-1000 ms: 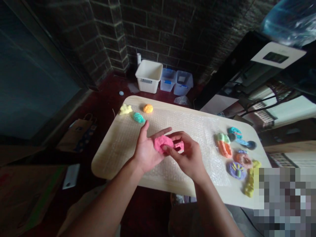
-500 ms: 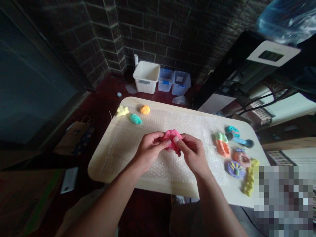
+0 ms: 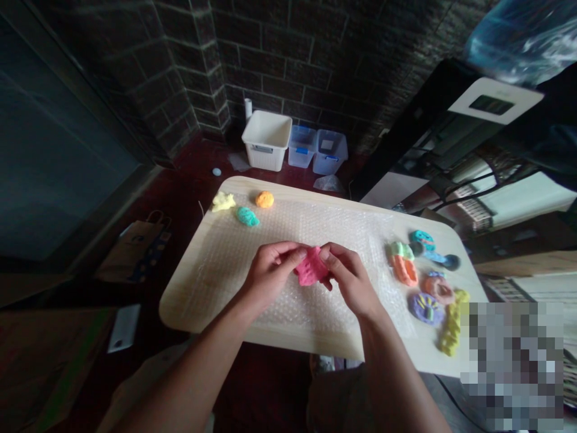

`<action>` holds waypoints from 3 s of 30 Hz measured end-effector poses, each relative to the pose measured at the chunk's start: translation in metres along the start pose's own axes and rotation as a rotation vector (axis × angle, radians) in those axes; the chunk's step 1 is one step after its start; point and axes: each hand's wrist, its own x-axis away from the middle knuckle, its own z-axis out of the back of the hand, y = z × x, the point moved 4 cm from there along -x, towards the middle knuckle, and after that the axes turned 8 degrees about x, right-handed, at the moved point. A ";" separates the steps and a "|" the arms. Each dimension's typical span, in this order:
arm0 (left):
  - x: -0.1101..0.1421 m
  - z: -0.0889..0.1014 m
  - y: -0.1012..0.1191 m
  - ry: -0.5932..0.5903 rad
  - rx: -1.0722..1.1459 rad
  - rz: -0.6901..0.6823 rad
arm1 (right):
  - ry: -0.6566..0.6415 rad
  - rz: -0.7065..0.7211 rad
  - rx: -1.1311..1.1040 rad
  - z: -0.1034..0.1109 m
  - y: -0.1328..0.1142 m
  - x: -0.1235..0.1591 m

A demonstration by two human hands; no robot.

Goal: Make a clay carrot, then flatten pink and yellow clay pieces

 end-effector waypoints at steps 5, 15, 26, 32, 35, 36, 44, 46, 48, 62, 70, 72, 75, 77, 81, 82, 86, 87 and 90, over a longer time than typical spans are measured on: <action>0.002 0.001 -0.001 0.011 -0.202 -0.057 | 0.010 0.059 0.143 -0.005 0.002 0.001; 0.003 -0.003 0.003 -0.002 -0.003 -0.017 | 0.055 0.165 0.221 -0.003 -0.004 0.004; 0.006 0.001 0.001 0.061 -0.217 -0.062 | 0.062 0.135 0.358 -0.005 -0.002 0.005; 0.003 0.000 0.000 0.075 -0.019 -0.026 | 0.209 0.190 0.277 0.000 -0.005 0.004; 0.004 0.001 0.002 0.070 -0.071 -0.030 | 0.169 0.174 0.224 0.000 -0.005 0.003; 0.005 0.002 0.003 0.073 -0.095 -0.038 | 0.146 0.165 0.220 0.000 -0.004 0.003; 0.007 0.000 0.002 0.095 -0.149 -0.044 | 0.148 0.118 0.109 -0.003 -0.001 0.003; 0.006 -0.002 0.000 0.086 -0.019 -0.007 | 0.169 0.115 0.070 -0.004 -0.001 0.002; 0.005 -0.003 -0.003 0.068 0.088 0.033 | 0.203 0.122 0.062 -0.003 -0.001 0.001; 0.009 0.002 0.005 0.095 -0.207 -0.061 | 0.141 0.097 0.160 -0.006 0.000 0.004; 0.006 -0.004 0.004 0.074 -0.050 -0.069 | 0.194 0.093 -0.007 -0.008 -0.001 0.000; 0.007 -0.002 0.004 0.081 -0.085 -0.073 | 0.187 0.079 -0.004 -0.007 -0.002 0.000; 0.009 0.000 0.004 0.081 -0.140 -0.091 | 0.157 0.052 0.015 -0.006 -0.001 0.000; 0.010 0.000 0.005 0.089 -0.166 -0.108 | 0.125 0.026 0.024 -0.007 0.001 0.000; 0.010 -0.001 0.004 0.095 -0.115 -0.086 | 0.071 0.041 0.015 -0.010 0.002 0.000; 0.010 -0.002 0.003 0.092 -0.080 -0.068 | 0.074 0.052 0.009 -0.011 0.002 0.000; 0.008 -0.005 0.000 0.077 0.024 -0.021 | 0.141 0.052 -0.061 -0.010 0.003 0.000; 0.008 -0.005 0.000 0.079 0.019 -0.024 | 0.159 0.047 -0.082 -0.009 0.004 0.000; 0.008 -0.003 0.001 0.092 -0.072 -0.048 | 0.162 0.061 -0.070 -0.007 0.003 -0.002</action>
